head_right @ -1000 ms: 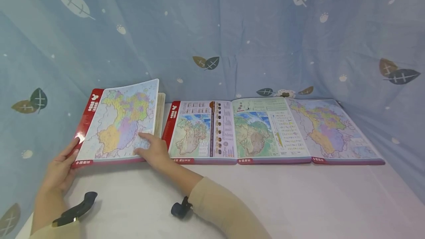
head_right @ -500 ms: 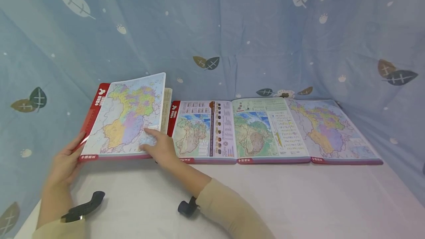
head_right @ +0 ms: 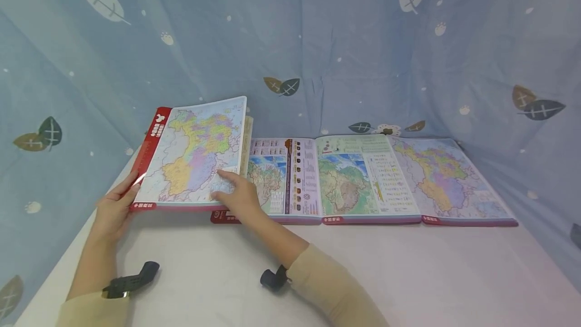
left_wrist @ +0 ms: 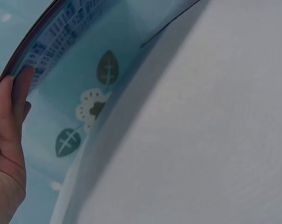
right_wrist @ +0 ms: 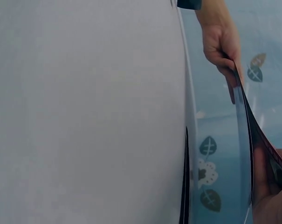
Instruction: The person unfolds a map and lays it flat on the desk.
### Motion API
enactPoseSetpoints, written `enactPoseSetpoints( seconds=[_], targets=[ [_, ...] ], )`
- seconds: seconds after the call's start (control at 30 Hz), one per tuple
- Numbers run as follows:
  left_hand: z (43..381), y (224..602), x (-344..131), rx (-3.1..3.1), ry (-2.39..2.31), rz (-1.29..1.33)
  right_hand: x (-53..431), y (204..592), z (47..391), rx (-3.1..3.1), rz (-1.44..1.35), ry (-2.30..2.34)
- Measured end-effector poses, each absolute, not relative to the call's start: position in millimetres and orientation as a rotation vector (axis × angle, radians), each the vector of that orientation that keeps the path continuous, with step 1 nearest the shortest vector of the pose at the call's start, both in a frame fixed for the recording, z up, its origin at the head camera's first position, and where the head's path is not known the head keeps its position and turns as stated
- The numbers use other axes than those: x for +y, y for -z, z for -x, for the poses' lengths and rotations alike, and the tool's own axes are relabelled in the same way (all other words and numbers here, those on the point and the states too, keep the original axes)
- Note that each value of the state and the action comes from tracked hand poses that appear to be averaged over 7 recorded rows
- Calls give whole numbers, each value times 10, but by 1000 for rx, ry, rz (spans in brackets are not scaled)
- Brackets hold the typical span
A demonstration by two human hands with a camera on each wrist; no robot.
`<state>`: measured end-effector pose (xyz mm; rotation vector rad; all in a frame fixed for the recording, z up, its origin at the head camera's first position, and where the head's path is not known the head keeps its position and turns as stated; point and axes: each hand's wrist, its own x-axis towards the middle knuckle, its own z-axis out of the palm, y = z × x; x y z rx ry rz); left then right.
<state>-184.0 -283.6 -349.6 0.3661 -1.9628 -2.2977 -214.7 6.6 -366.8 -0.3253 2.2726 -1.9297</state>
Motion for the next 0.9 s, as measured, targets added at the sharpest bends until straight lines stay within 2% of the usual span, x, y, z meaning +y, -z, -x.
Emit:
enactPoseSetpoints(
  seconds=[0.23,0.57,0.9],
  targets=[
    [1904,3494,-2645,-2095,2158,-455,254,3682,2126,2249,309,1954],
    [1905,3478,-2456,-2117,2199,-443,460,3711,2071,2273,305,1953],
    [1949,3429,-2076,-2218,2078,-457,787,3727,2107,2296,265,1959]
  ],
)
